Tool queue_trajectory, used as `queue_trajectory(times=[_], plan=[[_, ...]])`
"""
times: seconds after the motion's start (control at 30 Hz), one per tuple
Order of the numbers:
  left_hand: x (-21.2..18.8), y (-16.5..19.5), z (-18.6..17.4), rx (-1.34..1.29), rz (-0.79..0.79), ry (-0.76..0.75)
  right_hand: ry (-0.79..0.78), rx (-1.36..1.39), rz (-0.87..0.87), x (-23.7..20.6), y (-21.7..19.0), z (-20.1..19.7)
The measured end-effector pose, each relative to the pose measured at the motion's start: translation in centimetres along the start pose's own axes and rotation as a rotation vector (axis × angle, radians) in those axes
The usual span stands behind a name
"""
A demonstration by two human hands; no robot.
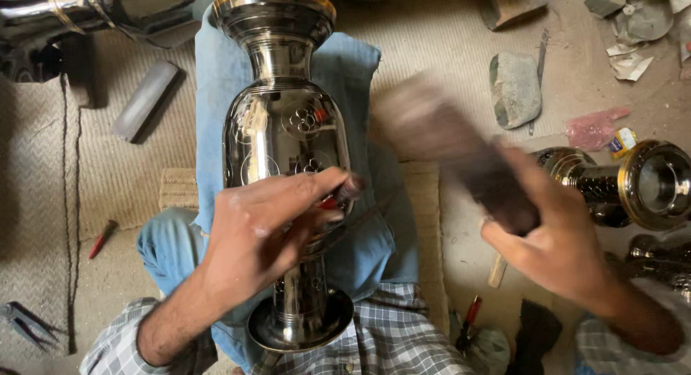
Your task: The person sits on the floor with a brass vase held between their legs and, using a small chisel held in one hand and a wooden mallet in the other, repeatedly strikes the chisel to engrave a decorative pattern into the vase surface, repositioning the chisel around the design as they work.
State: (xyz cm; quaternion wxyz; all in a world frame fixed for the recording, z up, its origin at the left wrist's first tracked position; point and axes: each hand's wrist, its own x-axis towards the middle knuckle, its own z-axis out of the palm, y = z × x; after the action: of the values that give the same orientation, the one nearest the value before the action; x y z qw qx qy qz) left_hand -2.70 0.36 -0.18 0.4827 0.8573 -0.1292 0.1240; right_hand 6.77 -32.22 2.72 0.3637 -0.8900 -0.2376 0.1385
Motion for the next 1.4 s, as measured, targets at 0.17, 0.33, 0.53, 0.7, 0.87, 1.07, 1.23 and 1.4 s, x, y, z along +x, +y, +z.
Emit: queue_trajectory(times=[0.17, 0.33, 0.53, 0.7, 0.87, 1.07, 1.23, 1.4], plan=[[0.9, -0.7, 0.4, -0.075, 0.042, -0.049, 0.046, -0.164, -0.155, -2.2, 1.4, 2.3], [2.0, -1.2, -0.9, -0.285, -0.243, -0.162, 0.176, 0.24, 0.113, -5.1, 2.8, 7.2], [4.7, -2.1, -0.7, -0.225, 0.056, -0.423, 0.396, 0.251, 0.209, -8.3, 4.5, 12.8], [7.3, -2.9, 0.4, -0.413, 0.133, -0.795, 0.505, 0.343, 0.251, -10.3, 5.4, 15.8], [9.2, -3.0, 1.2, -0.414, 0.101, -1.11, 0.614, 0.312, 0.27, -11.4, 4.8, 15.2], [9.7, -3.0, 0.8, -0.458, 0.16, -1.176, 0.9, 0.574, -0.112, -10.0, 3.2, 14.6], [9.6, -2.8, 0.9, -0.482, 0.151, -1.185, 0.704, 0.051, -0.017, -10.0, 4.2, 13.3], [7.7, -2.4, 0.2, -0.273, 0.125, -0.972, 0.567, 0.334, 0.085, -10.0, 6.0, 12.0]])
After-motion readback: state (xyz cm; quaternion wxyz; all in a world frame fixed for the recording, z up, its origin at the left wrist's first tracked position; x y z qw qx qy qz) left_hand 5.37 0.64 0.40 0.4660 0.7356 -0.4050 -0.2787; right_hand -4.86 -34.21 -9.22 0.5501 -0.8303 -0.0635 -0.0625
